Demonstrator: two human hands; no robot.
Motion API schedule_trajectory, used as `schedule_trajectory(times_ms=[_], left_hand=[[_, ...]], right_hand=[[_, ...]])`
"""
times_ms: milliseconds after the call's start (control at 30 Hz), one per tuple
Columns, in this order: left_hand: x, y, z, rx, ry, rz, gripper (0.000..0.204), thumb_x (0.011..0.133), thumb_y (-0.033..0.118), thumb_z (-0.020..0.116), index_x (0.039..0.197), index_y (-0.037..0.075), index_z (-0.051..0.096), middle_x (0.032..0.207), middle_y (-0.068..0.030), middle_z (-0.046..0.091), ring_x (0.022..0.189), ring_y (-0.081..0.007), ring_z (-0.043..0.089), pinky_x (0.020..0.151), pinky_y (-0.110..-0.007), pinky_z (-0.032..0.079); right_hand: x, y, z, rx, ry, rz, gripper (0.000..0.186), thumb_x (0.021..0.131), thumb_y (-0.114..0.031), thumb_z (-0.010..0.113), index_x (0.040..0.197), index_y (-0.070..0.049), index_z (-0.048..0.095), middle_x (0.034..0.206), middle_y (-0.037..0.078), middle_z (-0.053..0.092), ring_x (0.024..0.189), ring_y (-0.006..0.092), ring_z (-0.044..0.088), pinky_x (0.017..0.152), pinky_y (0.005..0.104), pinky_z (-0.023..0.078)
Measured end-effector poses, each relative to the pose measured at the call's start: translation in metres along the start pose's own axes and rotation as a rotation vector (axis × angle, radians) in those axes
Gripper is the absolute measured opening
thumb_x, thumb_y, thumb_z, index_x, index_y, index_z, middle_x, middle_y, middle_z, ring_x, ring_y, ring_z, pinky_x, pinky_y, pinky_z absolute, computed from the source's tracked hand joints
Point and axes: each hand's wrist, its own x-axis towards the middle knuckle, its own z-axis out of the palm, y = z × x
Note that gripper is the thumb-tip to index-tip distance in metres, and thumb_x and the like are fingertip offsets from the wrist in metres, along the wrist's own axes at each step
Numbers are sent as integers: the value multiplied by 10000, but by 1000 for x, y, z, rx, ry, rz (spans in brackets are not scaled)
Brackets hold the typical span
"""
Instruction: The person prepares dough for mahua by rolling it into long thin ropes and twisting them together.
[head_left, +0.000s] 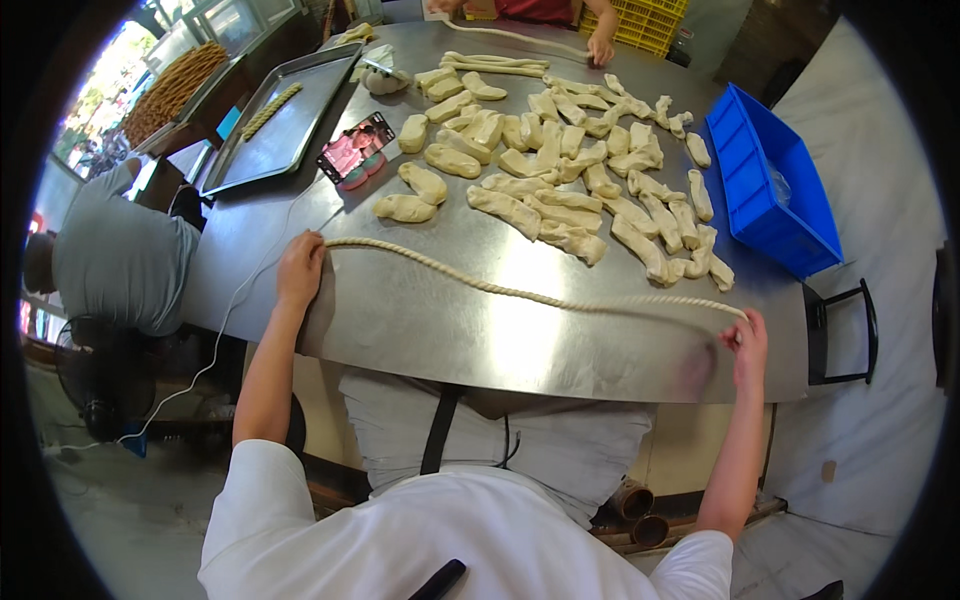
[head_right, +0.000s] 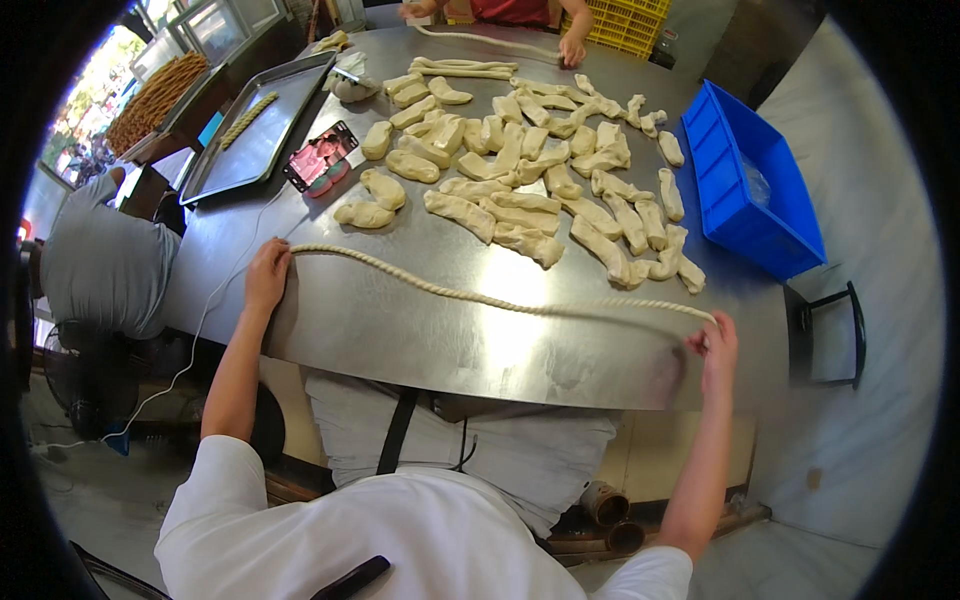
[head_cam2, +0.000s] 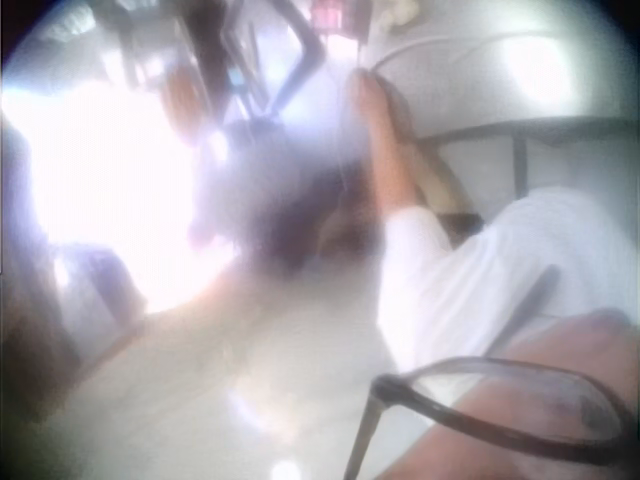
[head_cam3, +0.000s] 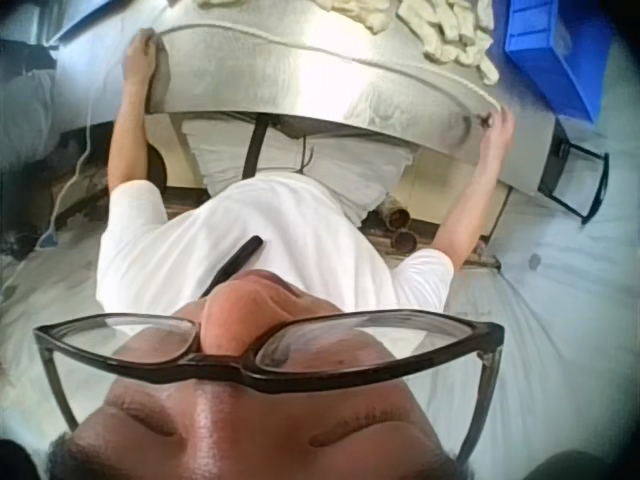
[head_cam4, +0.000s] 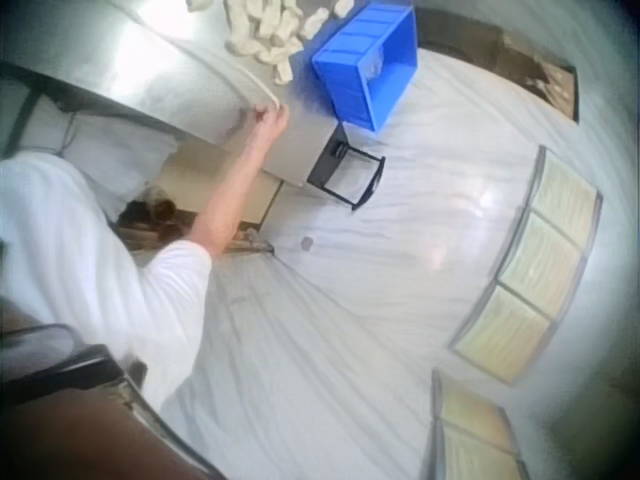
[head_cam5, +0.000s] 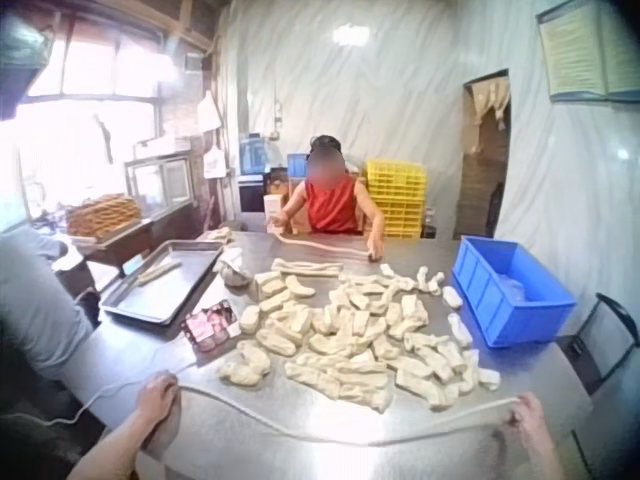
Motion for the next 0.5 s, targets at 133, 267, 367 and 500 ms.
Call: schedule_trajectory(times_ms=[133,267,367,500], left_hand=[[-15,6,-3,-158,-103,-39,211,1042,260,738,1147,77,752,1086,-156,792,1019,-395,741,968,-518,575],[10,51,16,-59,-171,-279,369,1064,325,703,1340,80,726,1408,-203,706,1225,-418,682,1088,-557,527],[-29,78,18,19,-314,37,478,1089,355,654,1504,117,669,1685,-229,499,1532,-492,465,1252,-605,393],[-59,130,-13,-286,-193,-93,336,1086,300,689,1335,75,704,1385,-193,725,1342,-448,643,1118,-534,512]], right_hand=[[-65,-21,94,162,-12,143,352,1109,-99,557,1461,-98,558,782,1,548,608,94,514,542,286,490],[-86,-78,302,46,-436,-292,374,1087,-50,515,1400,-35,719,995,37,713,891,166,699,878,330,593],[-104,-106,430,-196,-547,-945,325,1037,-142,645,1325,-19,731,1132,204,747,1067,376,728,960,461,591],[-121,-76,506,-435,-577,-1409,254,1003,-282,724,1122,-57,719,1039,154,746,1050,360,729,907,506,585]])
